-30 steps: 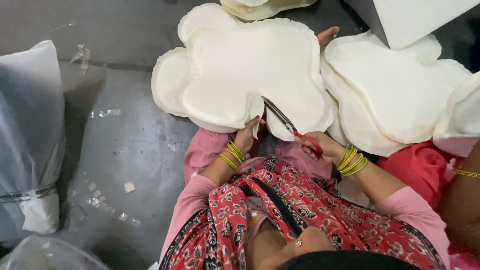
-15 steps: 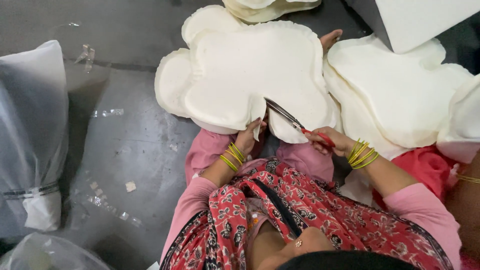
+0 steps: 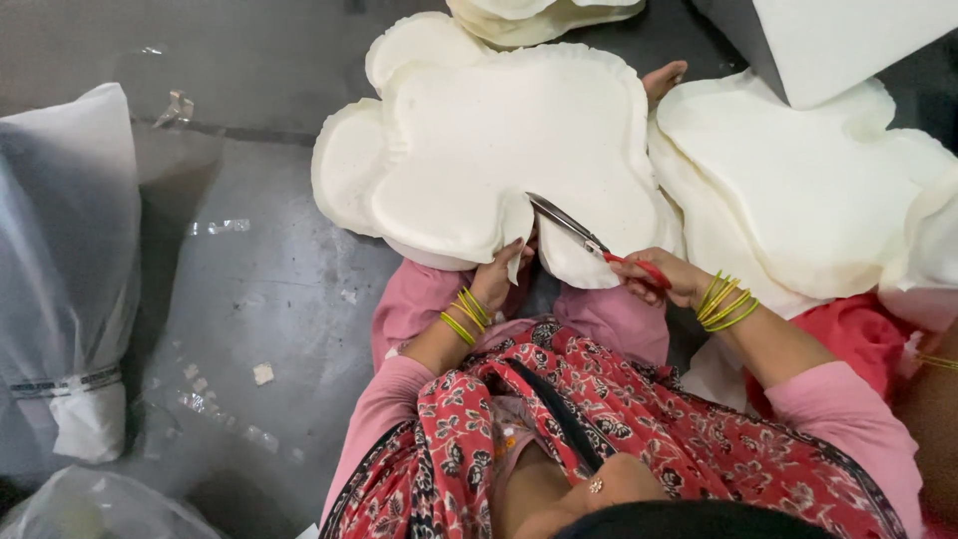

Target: The person trims excess material from foam cushion inserts using a pair of scissors.

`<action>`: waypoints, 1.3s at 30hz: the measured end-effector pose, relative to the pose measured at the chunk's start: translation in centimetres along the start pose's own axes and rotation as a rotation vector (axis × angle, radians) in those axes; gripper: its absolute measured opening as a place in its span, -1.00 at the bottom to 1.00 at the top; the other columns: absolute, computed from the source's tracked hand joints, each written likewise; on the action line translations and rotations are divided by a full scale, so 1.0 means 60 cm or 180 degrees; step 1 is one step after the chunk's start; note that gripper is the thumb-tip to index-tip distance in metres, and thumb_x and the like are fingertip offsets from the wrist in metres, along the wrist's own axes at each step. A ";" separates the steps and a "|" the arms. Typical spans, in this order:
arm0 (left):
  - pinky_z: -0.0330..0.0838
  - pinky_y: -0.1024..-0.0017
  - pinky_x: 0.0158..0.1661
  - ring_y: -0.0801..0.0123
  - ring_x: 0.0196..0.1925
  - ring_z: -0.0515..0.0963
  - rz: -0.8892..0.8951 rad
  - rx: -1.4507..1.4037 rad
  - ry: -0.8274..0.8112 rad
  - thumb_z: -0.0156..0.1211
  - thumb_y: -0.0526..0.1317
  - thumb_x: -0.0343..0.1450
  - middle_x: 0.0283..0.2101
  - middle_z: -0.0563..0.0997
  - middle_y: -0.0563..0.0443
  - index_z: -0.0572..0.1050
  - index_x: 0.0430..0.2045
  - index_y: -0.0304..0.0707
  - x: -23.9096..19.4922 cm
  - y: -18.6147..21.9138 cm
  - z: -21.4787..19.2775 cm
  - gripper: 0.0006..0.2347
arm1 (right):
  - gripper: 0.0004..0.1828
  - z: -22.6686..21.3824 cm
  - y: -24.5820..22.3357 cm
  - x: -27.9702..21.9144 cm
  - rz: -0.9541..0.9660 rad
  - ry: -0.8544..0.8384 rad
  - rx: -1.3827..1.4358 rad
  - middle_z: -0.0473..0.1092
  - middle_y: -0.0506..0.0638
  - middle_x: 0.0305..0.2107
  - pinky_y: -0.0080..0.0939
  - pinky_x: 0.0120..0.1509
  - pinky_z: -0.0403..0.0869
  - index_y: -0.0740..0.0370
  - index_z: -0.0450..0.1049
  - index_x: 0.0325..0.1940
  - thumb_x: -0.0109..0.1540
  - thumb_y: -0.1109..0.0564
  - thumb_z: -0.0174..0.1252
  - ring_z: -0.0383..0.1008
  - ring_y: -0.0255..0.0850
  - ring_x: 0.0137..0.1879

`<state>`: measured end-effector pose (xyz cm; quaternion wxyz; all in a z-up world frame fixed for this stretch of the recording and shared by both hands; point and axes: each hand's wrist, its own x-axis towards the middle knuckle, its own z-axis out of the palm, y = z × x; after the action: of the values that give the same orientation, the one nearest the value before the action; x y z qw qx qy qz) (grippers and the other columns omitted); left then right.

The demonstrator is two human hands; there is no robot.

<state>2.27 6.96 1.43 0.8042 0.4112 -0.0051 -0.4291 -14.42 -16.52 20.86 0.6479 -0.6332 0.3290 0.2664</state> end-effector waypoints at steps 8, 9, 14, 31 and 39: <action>0.37 0.35 0.09 0.31 -0.05 0.54 -0.0053 -0.0015 -0.0007 0.29 -0.07 0.42 -0.21 0.63 0.00 0.60 -0.45 -0.27 0.010 -0.014 -0.012 -0.77 | -0.63 -0.016 -0.010 0.011 -0.0097 0.0139 -0.0385 0.32 -0.14 -0.73 -0.37 -0.62 0.19 0.22 0.48 -0.43 0.23 -0.11 0.30 0.24 -0.40 -0.68; 0.37 0.33 0.11 0.28 -0.02 0.54 -0.0034 -0.0013 -0.0037 0.29 -0.08 0.44 -0.15 0.62 -0.04 0.60 -0.44 -0.28 0.009 -0.012 -0.011 -0.77 | -0.65 -0.009 -0.021 0.003 -0.0025 0.0206 -0.0514 0.28 -0.16 -0.73 -0.35 -0.63 0.16 0.19 0.48 -0.43 0.22 -0.12 0.30 0.21 -0.40 -0.68; 0.36 0.35 0.13 0.33 0.07 0.53 0.0095 -0.0044 -0.0199 0.25 -0.11 0.42 0.12 0.63 -0.01 0.58 -0.49 -0.30 -0.002 0.010 0.004 -0.78 | -0.68 -0.002 -0.040 -0.014 0.0034 0.0388 -0.1105 0.27 -0.18 -0.72 -0.35 -0.61 0.15 0.19 0.51 -0.40 0.20 -0.08 0.35 0.20 -0.41 -0.66; 0.36 0.35 0.14 0.33 0.06 0.52 0.0008 -0.0082 -0.0277 0.24 -0.10 0.43 0.19 0.59 -0.04 0.57 -0.49 -0.32 0.002 0.004 -0.007 -0.76 | -0.63 -0.048 -0.031 0.034 -0.0029 0.0067 -0.0847 0.30 -0.13 -0.73 -0.32 -0.65 0.16 0.24 0.45 -0.45 0.21 -0.09 0.29 0.21 -0.38 -0.68; 0.30 0.46 0.15 0.38 0.11 0.50 0.0062 0.0173 -0.0170 0.20 -0.08 0.45 0.14 0.60 0.00 0.60 -0.37 -0.31 -0.015 0.016 0.003 -0.76 | -0.73 -0.020 -0.022 -0.011 -0.0133 0.0479 -0.1480 0.27 -0.13 -0.75 -0.31 -0.63 0.16 0.17 0.57 -0.34 0.15 -0.07 0.35 0.21 -0.36 -0.67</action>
<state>2.28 7.73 2.49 0.7965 0.4211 -0.0423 -0.4317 -13.93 -17.75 22.25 0.4638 -0.7901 0.2930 0.2736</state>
